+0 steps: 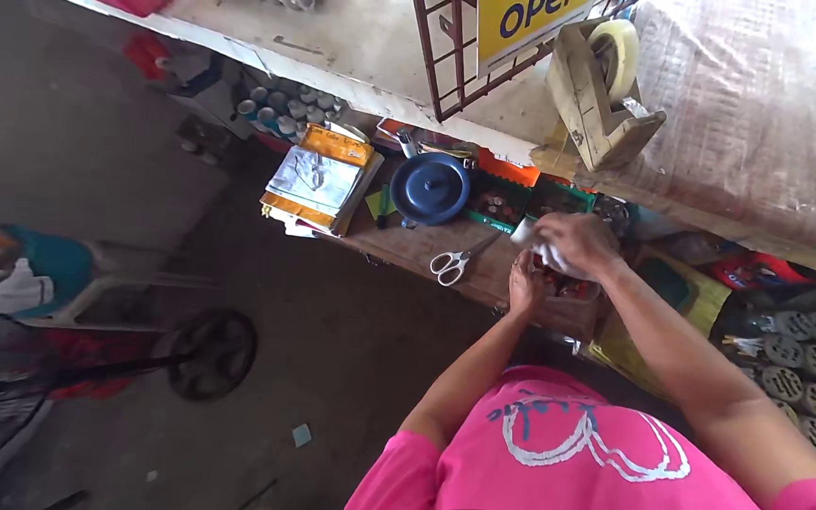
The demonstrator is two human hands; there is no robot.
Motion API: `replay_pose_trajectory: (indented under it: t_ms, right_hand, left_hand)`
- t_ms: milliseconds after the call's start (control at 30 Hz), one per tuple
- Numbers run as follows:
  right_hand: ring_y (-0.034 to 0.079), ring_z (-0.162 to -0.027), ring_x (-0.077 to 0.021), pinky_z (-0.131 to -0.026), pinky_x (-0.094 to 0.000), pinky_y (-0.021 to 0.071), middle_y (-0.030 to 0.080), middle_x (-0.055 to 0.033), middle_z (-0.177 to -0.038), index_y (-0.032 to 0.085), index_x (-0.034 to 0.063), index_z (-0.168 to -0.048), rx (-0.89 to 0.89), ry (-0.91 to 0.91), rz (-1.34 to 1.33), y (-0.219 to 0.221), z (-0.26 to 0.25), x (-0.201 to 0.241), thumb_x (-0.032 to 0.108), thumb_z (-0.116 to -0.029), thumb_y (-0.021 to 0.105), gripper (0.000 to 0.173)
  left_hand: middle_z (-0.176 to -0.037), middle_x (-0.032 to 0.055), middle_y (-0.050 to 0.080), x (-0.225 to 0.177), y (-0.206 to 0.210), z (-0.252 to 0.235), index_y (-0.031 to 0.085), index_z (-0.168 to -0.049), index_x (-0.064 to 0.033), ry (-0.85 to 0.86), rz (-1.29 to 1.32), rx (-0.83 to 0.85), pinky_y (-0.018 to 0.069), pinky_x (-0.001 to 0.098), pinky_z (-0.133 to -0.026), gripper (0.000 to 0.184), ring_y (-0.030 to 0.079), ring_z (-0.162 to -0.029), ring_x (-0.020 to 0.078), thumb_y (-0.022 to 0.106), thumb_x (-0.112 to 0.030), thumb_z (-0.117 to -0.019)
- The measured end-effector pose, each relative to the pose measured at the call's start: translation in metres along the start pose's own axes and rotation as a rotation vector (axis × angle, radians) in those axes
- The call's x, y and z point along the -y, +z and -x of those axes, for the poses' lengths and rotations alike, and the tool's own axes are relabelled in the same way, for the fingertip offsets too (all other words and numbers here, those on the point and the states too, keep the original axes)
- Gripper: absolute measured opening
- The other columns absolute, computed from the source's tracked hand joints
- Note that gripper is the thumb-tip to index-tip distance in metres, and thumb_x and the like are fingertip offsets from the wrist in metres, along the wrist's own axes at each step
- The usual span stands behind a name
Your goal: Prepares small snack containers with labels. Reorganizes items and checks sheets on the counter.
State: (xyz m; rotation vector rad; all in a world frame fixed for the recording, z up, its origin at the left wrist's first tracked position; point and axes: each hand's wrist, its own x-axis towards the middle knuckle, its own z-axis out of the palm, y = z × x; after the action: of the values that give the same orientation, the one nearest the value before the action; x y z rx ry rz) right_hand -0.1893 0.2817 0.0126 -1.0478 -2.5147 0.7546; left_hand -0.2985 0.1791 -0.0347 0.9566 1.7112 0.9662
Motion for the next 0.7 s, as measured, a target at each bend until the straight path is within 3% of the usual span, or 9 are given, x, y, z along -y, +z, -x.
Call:
replay_pose_trajectory:
  t_ms: [33, 100, 200, 333, 467, 600, 700]
  right_hand:
    - [0.067, -0.118, -0.0336, -0.107, -0.0478, 0.0496, 0.071, -0.0198, -0.123, 0.073, -0.0030, -0.116, 0.161, -0.108, 0.016, 0.006, -0.008, -0.002, -0.002, -0.0999, 0.055, 0.024]
    - [0.066, -0.121, -0.0330, -0.109, -0.0464, 0.0482, 0.070, -0.0183, -0.125, 0.073, -0.0017, -0.118, 0.298, -0.227, 0.055, 0.007, -0.017, -0.012, -0.005, -0.0992, 0.054, 0.027]
    - [0.069, -0.112, -0.0352, -0.102, -0.0486, 0.0528, 0.071, -0.0199, -0.117, 0.074, -0.0031, -0.112, 0.211, -0.247, 0.104, 0.014, -0.015, -0.036, -0.007, -0.0970, 0.056, 0.023]
    - [0.069, -0.105, -0.0418, -0.092, -0.0580, 0.0550, 0.069, -0.0233, -0.113, 0.072, -0.0029, -0.109, 0.048, 0.002, 0.151, 0.016, -0.003, -0.033, -0.001, -0.0945, 0.066, 0.016]
    - [0.064, -0.113, -0.0479, -0.098, -0.0650, 0.0484, 0.067, -0.0283, -0.121, 0.068, -0.0054, -0.118, 0.005, 0.441, 0.054, -0.012, 0.027, -0.022, 0.004, -0.0994, 0.062, 0.022]
    - [0.065, -0.115, -0.0438, -0.103, -0.0579, 0.0475, 0.068, -0.0297, -0.118, 0.066, -0.0076, -0.121, -0.189, 0.713, -0.063, -0.007, 0.079, -0.021, 0.012, -0.1027, 0.058, 0.028]
    - [0.067, -0.112, -0.0394, -0.103, -0.0528, 0.0489, 0.070, -0.0284, -0.113, 0.068, -0.0093, -0.116, -0.240, 0.722, -0.176, 0.011, 0.118, -0.013, 0.012, -0.1017, 0.059, 0.028]
  left_hand:
    - [-0.143, 0.0275, 0.053, 0.001, 0.000, 0.000, 0.052, -0.141, 0.0060, 0.004, 0.005, -0.019, 0.0398, 0.0458, -0.114, 0.043, 0.051, -0.135, 0.0344, 0.049, 0.004, -0.0977]
    - [-0.143, 0.0280, 0.054, 0.004, 0.001, -0.002, 0.052, -0.141, 0.0071, 0.020, 0.048, -0.044, 0.0387, 0.0463, -0.115, 0.044, 0.051, -0.136, 0.0346, 0.049, 0.004, -0.0971]
    - [-0.146, 0.0259, 0.053, 0.009, 0.007, -0.001, 0.045, -0.147, 0.0050, 0.053, 0.116, -0.072, 0.0378, 0.0474, -0.116, 0.052, 0.050, -0.138, 0.0333, 0.047, 0.005, -0.0957]
    - [-0.150, 0.0253, 0.049, 0.009, 0.009, 0.000, 0.030, -0.158, 0.0007, 0.071, 0.144, -0.082, 0.0372, 0.0474, -0.117, 0.064, 0.048, -0.140, 0.0343, 0.046, 0.007, -0.0956]
    - [-0.153, 0.0262, 0.045, 0.011, 0.010, 0.002, 0.028, -0.159, -0.0004, 0.070, 0.150, -0.105, 0.0358, 0.0479, -0.117, 0.065, 0.046, -0.141, 0.0357, 0.045, 0.008, -0.0960]
    - [-0.154, 0.0263, 0.044, 0.007, 0.014, 0.001, 0.028, -0.159, -0.0010, 0.070, 0.130, -0.115, 0.0362, 0.0483, -0.117, 0.066, 0.046, -0.141, 0.0363, 0.046, 0.008, -0.0958]
    - [-0.153, 0.0261, 0.045, 0.003, 0.013, 0.001, 0.034, -0.157, -0.0026, 0.039, 0.083, -0.112, 0.0359, 0.0491, -0.117, 0.062, 0.046, -0.141, 0.0370, 0.047, 0.008, -0.0969]
